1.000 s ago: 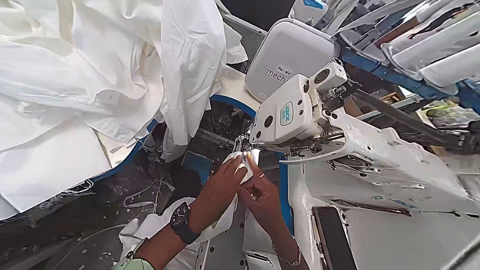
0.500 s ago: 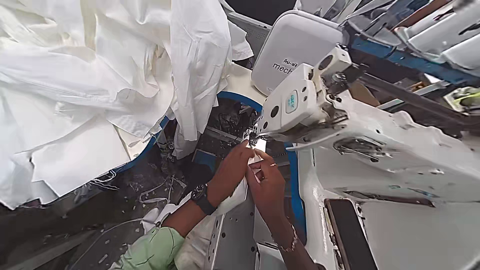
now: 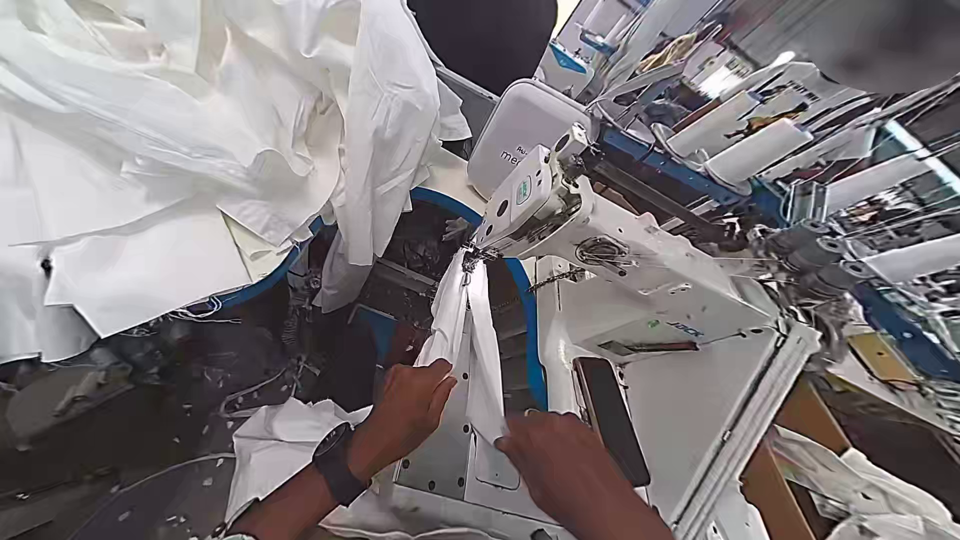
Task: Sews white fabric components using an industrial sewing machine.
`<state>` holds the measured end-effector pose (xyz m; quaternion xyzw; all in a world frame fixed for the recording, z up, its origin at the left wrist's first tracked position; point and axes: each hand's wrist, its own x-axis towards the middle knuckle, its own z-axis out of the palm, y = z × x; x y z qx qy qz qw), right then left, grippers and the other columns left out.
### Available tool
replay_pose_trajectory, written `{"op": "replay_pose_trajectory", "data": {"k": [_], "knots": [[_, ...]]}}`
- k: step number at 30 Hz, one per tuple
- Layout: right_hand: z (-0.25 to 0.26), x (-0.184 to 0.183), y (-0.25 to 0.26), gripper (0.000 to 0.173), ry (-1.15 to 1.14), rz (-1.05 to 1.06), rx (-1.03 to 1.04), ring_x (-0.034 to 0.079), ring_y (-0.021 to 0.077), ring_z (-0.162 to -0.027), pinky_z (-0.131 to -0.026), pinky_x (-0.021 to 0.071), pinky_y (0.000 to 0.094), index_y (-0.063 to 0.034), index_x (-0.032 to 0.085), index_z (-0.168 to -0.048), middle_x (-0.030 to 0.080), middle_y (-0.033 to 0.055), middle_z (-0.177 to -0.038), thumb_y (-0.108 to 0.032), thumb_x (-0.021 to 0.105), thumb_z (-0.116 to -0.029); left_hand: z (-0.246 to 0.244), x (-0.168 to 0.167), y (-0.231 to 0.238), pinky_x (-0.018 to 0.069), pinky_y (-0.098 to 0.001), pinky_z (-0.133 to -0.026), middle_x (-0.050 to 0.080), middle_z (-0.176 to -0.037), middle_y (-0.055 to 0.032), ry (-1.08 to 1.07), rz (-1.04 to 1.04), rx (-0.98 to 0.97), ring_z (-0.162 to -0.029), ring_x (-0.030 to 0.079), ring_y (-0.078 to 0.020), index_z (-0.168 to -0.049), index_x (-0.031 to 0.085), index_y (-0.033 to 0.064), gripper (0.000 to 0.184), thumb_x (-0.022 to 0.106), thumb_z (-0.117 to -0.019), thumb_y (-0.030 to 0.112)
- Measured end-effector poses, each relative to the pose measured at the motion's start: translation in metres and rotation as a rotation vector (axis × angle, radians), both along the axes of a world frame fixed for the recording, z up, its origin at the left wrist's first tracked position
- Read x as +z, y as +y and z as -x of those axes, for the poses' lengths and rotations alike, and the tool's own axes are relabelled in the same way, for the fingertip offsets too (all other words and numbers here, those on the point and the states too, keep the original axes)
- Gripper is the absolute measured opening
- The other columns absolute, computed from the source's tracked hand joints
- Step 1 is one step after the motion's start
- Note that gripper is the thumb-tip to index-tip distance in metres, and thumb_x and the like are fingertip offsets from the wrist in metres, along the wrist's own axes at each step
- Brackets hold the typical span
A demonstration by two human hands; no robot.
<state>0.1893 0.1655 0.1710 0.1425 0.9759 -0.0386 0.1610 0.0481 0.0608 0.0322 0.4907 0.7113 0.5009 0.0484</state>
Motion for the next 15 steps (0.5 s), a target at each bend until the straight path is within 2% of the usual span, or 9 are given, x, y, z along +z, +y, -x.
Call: {"op": "replay_pose_trajectory", "data": {"k": [1,3,5,6,8,10,13,15], "knots": [[0.007,-0.006,-0.015,0.022,0.075,-0.043,0.051,0.071,0.0399,-0.067,-0.058,0.0549,0.0542,0.0028,0.072,-0.084,0.067,0.0201,-0.07,-0.017,0.069,-0.0919,-0.002,-0.004,0.003,0.0467,-0.043,-0.046,0.056,-0.053,-0.0103,0.011,-0.009,0.026,-0.047,0.06,-0.0268,-0.083,0.068,0.0002,0.025,0.056,-0.0963,0.017],[0.01,-0.034,-0.027,0.018,0.194,0.052,0.084,0.069,0.0334,-0.059,-0.05,0.0523,0.0494,-0.0007,0.071,-0.08,0.065,0.0149,-0.065,-0.017,0.071,-0.0868,-0.002,-0.011,0.007,0.0468,-0.0426,-0.044,0.055,-0.052,-0.0088,0.006,-0.025,0.064,-0.046,0.06,-0.0257,-0.079,0.067,0.0024,0.026,0.053,-0.0952,0.017],[0.01,-0.049,-0.024,0.021,0.124,0.177,-0.063,0.07,0.0372,-0.067,-0.057,0.0523,0.0555,0.0014,0.071,-0.083,0.067,0.0177,-0.07,-0.016,0.064,-0.0937,0.005,-0.012,0.018,0.0454,-0.0413,-0.043,0.054,-0.051,-0.0084,-0.004,-0.061,0.12,-0.045,0.059,-0.0247,-0.076,0.066,0.0029,0.027,0.054,-0.0949,0.018],[0.013,-0.04,-0.021,0.025,0.079,0.155,-0.139,0.071,0.0402,-0.07,-0.061,0.053,0.0581,0.0034,0.071,-0.085,0.068,0.0202,-0.072,-0.016,0.061,-0.0973,0.011,-0.011,0.023,0.0457,-0.0411,-0.043,0.054,-0.051,-0.0084,-0.014,-0.065,0.132,-0.045,0.059,-0.0247,-0.078,0.067,0.0023,0.028,0.055,-0.0953,0.02],[0.025,-0.003,-0.02,0.03,0.042,0.028,-0.181,0.07,0.042,-0.068,-0.059,0.0534,0.0567,0.0045,0.07,-0.086,0.067,0.0214,-0.07,-0.02,0.059,-0.0998,0.019,-0.008,0.026,0.0467,-0.0413,-0.045,0.054,-0.051,-0.0091,-0.041,-0.032,0.1,-0.044,0.059,-0.0255,-0.084,0.069,0.0004,0.025,0.057,-0.0947,0.019],[0.034,0.015,-0.025,0.03,-0.006,0.0,-0.128,0.07,0.041,-0.065,-0.056,0.0525,0.0552,0.0034,0.07,-0.084,0.066,0.0202,-0.067,-0.022,0.061,-0.0978,0.017,-0.001,0.018,0.0503,-0.0459,-0.049,0.058,-0.054,-0.012,-0.115,0.036,0.036,-0.048,0.062,-0.0295,-0.091,0.071,-0.0019,0.022,0.06,-0.0946,0.017],[0.044,-0.008,-0.011,0.035,-0.153,0.131,-0.165,0.07,0.0457,-0.076,-0.066,0.0507,0.062,0.0054,0.07,-0.087,0.068,0.0244,-0.074,-0.024,0.057,-0.1013,0.024,0.007,0.014,0.0518,-0.0494,-0.052,0.062,-0.057,-0.015,-0.208,0.094,-0.005,-0.052,0.065,-0.0329,-0.094,0.072,-0.0026,0.022,0.062,-0.0951,0.018],[0.047,-0.006,-0.007,0.037,-0.274,0.141,-0.23,0.07,0.0458,-0.081,-0.071,0.0508,0.062,0.0053,0.069,-0.092,0.069,0.0247,-0.077,-0.026,0.053,-0.104,0.02,0.008,0.009,0.0519,-0.0493,-0.052,0.061,-0.058,-0.0154,-0.239,0.145,-0.049,-0.053,0.066,-0.0335,-0.096,0.07,-0.0026,0.022,0.064,-0.0949,0.018]]}}
